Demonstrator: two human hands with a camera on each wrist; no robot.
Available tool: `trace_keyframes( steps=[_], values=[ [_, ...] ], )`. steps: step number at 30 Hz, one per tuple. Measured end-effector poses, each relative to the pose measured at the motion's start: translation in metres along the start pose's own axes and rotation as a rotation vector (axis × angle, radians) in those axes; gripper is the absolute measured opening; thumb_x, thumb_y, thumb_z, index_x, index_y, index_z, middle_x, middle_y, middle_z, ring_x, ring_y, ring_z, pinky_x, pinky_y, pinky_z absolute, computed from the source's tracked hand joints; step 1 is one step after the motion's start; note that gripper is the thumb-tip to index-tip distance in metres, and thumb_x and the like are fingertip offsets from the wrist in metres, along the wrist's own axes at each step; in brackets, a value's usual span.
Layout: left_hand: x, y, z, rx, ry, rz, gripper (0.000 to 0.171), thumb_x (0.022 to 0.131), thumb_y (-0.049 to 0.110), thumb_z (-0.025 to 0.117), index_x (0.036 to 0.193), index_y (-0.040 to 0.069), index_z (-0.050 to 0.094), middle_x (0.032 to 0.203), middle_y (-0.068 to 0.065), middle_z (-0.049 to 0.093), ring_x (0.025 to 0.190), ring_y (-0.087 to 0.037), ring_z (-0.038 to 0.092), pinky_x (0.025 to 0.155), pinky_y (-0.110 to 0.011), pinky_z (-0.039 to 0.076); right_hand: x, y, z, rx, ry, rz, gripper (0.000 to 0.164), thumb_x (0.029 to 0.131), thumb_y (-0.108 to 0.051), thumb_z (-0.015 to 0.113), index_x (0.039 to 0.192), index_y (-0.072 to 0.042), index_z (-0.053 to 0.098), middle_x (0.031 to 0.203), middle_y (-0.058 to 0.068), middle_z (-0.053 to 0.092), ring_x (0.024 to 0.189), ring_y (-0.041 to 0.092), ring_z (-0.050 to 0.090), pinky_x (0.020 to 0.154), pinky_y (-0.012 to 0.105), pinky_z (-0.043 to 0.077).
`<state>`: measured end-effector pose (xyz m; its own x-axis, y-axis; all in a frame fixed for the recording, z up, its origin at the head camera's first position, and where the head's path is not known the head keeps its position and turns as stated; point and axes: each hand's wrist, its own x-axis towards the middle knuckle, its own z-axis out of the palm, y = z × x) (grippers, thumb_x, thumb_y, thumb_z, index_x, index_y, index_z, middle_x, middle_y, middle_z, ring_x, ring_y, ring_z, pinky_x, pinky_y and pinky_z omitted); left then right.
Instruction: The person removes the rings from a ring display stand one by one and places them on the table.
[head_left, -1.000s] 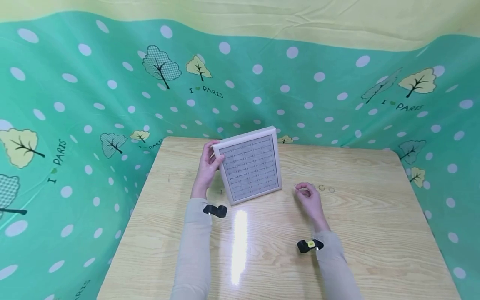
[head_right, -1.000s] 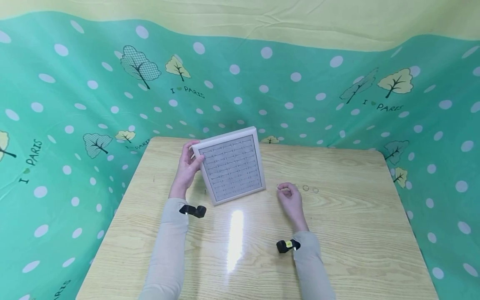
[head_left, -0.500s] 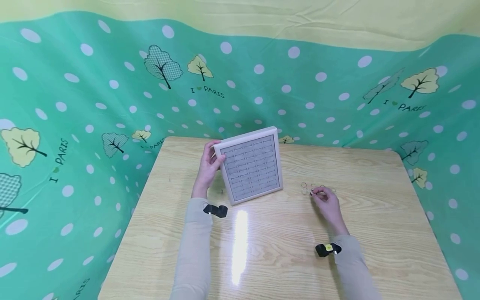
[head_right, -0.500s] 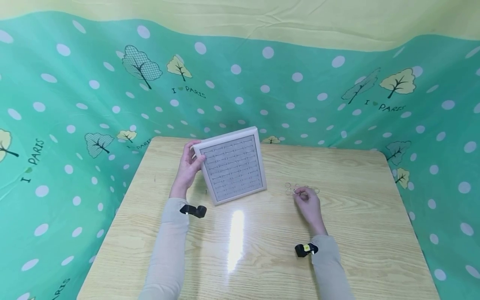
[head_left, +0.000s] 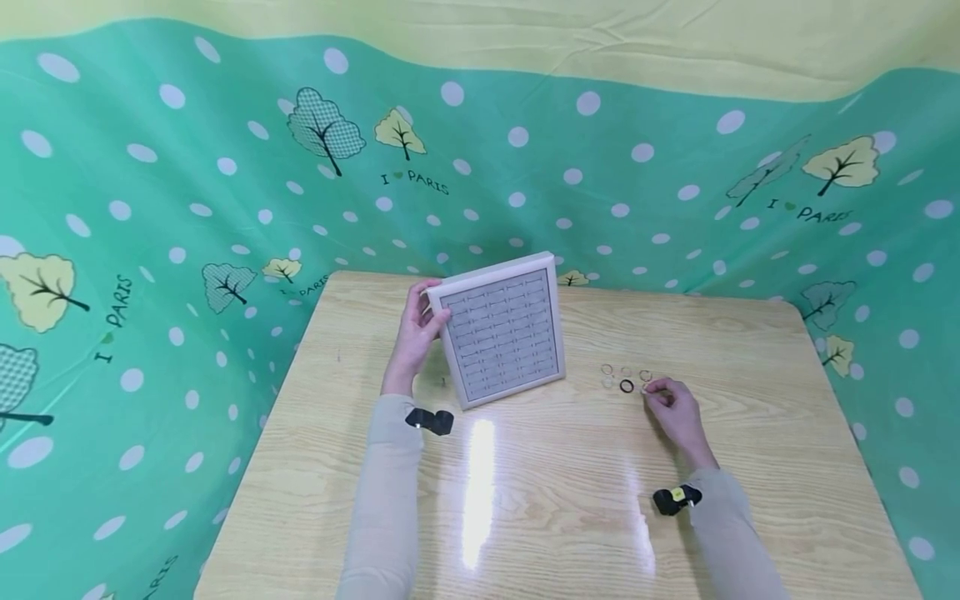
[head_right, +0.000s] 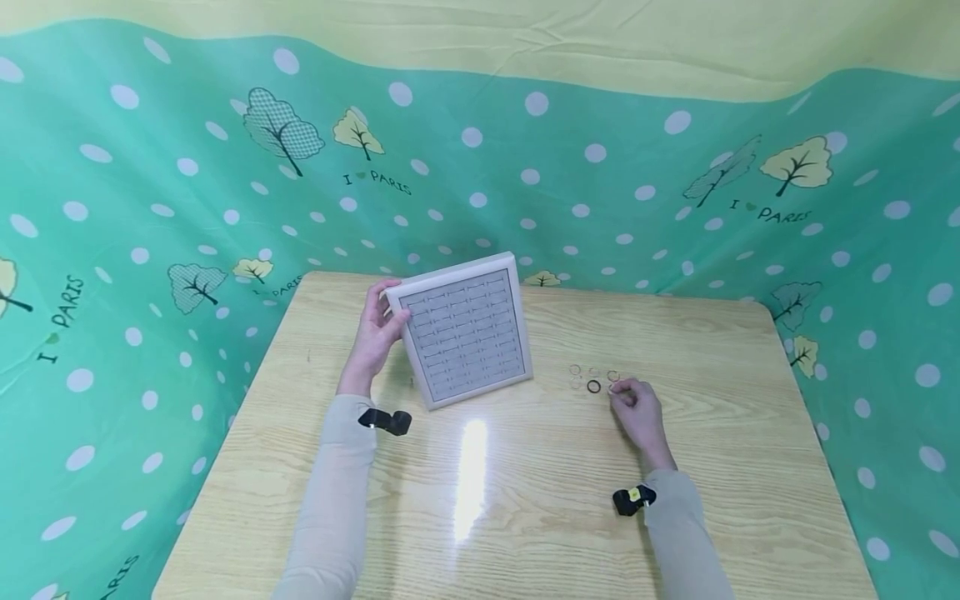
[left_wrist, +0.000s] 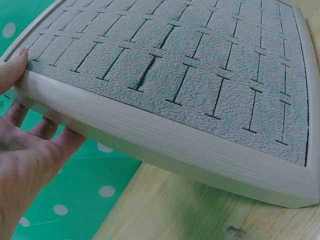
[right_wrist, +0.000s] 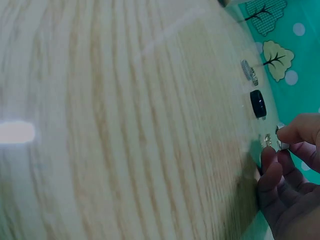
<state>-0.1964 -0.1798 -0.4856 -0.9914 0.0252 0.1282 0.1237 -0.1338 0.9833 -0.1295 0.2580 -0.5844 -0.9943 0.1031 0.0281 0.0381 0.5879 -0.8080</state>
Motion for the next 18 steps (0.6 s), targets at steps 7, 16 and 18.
trace_keyframes(
  steps=[7, 16, 18],
  values=[
    [-0.0002, -0.0008, 0.0002, -0.004, -0.003, 0.008, 0.049, 0.095, -0.004, 0.053, 0.138, 0.013, 0.037, 0.126, -0.014, 0.053, 0.102, -0.026, 0.059, 0.077, -0.037, 0.057, 0.0031, 0.0028, 0.0007, -0.051, 0.010, -0.023, 0.008, 0.087, 0.001, 0.065, 0.094, 0.005, 0.063, 0.094, 0.015, 0.052, 0.074, 0.008, 0.046, 0.063, 0.014, 0.038],
    [-0.0005, 0.0000, 0.0004, 0.019, -0.010, 0.003, 0.053, 0.095, -0.001, 0.055, 0.141, 0.016, 0.036, 0.127, -0.015, 0.053, 0.103, -0.027, 0.059, 0.080, -0.038, 0.056, 0.0034, 0.0045, 0.0002, -0.110, 0.002, -0.056, 0.008, 0.085, 0.003, 0.065, 0.093, 0.004, 0.064, 0.092, 0.015, 0.052, 0.071, 0.006, 0.044, 0.062, 0.019, 0.038],
    [-0.0009, -0.0007, -0.0001, 0.011, -0.020, 0.004, 0.058, 0.095, 0.000, 0.055, 0.146, 0.019, 0.031, 0.129, -0.016, 0.053, 0.103, -0.026, 0.060, 0.080, -0.039, 0.056, 0.0026, 0.0061, -0.0013, -0.106, -0.007, -0.059, 0.010, 0.086, 0.002, 0.065, 0.095, 0.004, 0.064, 0.094, 0.015, 0.052, 0.072, 0.007, 0.044, 0.062, 0.018, 0.039]
  ],
)
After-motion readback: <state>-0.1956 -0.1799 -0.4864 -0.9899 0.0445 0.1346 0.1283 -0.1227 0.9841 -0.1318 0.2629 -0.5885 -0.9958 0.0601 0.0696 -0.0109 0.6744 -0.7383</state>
